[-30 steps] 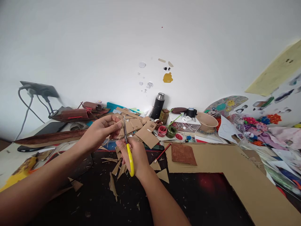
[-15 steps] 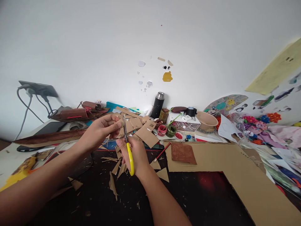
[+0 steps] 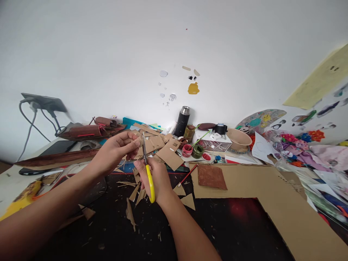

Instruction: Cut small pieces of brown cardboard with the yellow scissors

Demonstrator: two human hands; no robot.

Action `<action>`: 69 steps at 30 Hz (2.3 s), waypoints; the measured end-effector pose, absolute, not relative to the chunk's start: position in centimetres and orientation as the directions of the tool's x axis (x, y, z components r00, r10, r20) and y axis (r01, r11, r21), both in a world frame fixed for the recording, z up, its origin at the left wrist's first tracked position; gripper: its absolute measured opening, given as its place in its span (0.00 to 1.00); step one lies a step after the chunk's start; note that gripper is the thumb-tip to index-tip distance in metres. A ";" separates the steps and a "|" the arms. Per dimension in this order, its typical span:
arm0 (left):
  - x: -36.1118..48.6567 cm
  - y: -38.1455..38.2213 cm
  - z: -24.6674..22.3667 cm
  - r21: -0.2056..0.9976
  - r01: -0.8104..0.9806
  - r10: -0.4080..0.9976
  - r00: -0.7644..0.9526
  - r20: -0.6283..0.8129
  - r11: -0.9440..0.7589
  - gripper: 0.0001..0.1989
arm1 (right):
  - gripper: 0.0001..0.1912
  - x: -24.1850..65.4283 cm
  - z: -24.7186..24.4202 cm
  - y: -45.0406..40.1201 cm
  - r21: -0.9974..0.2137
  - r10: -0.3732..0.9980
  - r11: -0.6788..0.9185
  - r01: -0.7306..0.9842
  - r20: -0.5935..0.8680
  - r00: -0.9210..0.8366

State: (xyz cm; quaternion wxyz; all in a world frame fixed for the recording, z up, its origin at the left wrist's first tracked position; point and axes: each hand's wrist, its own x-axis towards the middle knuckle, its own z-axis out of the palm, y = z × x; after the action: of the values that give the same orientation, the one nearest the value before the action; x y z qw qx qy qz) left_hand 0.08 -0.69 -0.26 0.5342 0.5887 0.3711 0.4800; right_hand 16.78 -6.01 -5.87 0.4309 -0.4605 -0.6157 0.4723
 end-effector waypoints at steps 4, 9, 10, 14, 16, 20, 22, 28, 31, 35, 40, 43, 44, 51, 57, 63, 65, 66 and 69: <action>0.1 -0.7 -0.3 0.986 -0.066 0.951 0.260 0.168 -0.156 0.12 | 0.25 16.8 -6.1 -5.9 -0.978 0.974 0.132 0.164 0.097 -0.206; 0.0 -0.7 -0.2 0.986 -0.053 0.951 0.258 0.169 -0.161 0.12 | 0.25 16.8 -6.4 -5.9 -0.979 0.974 0.130 0.160 0.096 -0.204; 0.0 -0.7 -0.2 0.985 -0.051 0.951 0.259 0.170 -0.163 0.12 | 0.25 16.8 -6.3 -5.9 -0.979 0.975 0.127 0.158 0.093 -0.204; 0.0 -0.8 -0.1 0.985 -0.044 0.951 0.257 0.170 -0.164 0.12 | 0.26 16.7 -6.2 -6.0 -0.982 0.977 0.108 0.158 0.075 -0.201; 0.1 -0.8 0.0 0.986 -0.045 0.953 0.251 0.169 -0.163 0.12 | 0.26 16.7 -6.1 -6.0 -0.982 0.977 0.101 0.161 0.068 -0.201; 0.1 -0.7 0.0 0.985 -0.045 0.956 0.237 0.172 -0.166 0.12 | 0.26 16.8 -6.2 -6.0 -0.979 0.977 0.106 0.176 0.069 -0.203; 0.1 -0.7 -0.1 0.985 -0.046 0.958 0.228 0.173 -0.167 0.12 | 0.26 16.8 -6.2 -6.0 -0.977 0.977 0.111 0.183 0.074 -0.201; 0.0 -0.7 -0.1 0.984 -0.040 0.958 0.224 0.178 -0.173 0.12 | 0.25 16.6 -6.0 -6.2 -0.982 0.977 0.104 0.160 0.071 -0.202; 0.0 -0.7 -0.1 0.984 -0.036 0.958 0.222 0.180 -0.176 0.12 | 0.26 16.5 -5.8 -6.2 -0.980 0.980 0.106 0.166 0.074 -0.186; 0.0 -0.7 0.0 0.982 -0.033 0.958 0.217 0.189 -0.186 0.13 | 0.27 16.4 -5.8 -6.2 -0.979 0.981 0.104 0.178 0.072 -0.179; -0.1 -0.6 -0.1 0.981 -0.034 0.957 0.218 0.193 -0.190 0.13 | 0.26 16.5 -6.0 -6.2 -0.978 0.979 0.104 0.182 0.069 -0.189; -0.1 -0.6 -0.2 0.981 -0.031 0.959 0.210 0.192 -0.190 0.13 | 0.27 16.4 -5.9 -6.2 -0.978 0.982 0.096 0.187 0.062 -0.179; -0.1 -0.6 -0.2 0.981 -0.031 0.959 0.210 0.192 -0.189 0.13 | 0.27 16.4 -5.8 -6.3 -0.978 0.982 0.094 0.187 0.060 -0.178; -0.1 -0.5 -0.2 0.982 -0.040 0.957 0.219 0.191 -0.187 0.14 | 0.27 16.3 -5.6 -6.4 -0.977 0.983 0.091 0.192 0.057 -0.176; -0.1 -0.4 -0.3 0.982 -0.045 0.958 0.216 0.189 -0.183 0.13 | 0.26 16.2 -5.5 -6.5 -0.978 0.986 0.055 0.203 0.021 -0.166; -0.2 -0.4 -0.3 0.982 -0.037 0.959 0.210 0.188 -0.185 0.13 | 0.28 16.2 -5.6 -6.4 -0.980 0.985 0.074 0.183 0.044 -0.165; -0.2 -0.4 -0.4 0.982 -0.043 0.959 0.212 0.189 -0.184 0.12 | 0.28 16.2 -5.5 -6.3 -0.981 0.985 0.072 0.180 0.042 -0.166; -0.2 -0.4 -0.4 0.982 -0.048 0.958 0.215 0.189 -0.183 0.12 | 0.28 16.2 -5.5 -6.3 -0.981 0.985 0.071 0.181 0.040 -0.166; -0.1 -0.4 -0.4 0.982 -0.058 0.958 0.218 0.189 -0.180 0.12 | 0.28 16.2 -5.5 -6.3 -0.980 0.985 0.070 0.186 0.038 -0.169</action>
State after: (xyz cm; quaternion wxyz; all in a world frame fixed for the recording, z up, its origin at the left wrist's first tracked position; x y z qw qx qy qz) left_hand -0.11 -0.39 -0.36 0.5134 0.5877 0.3826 0.4946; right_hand 16.23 -6.34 -5.52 0.4200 -0.4890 -0.5987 0.4754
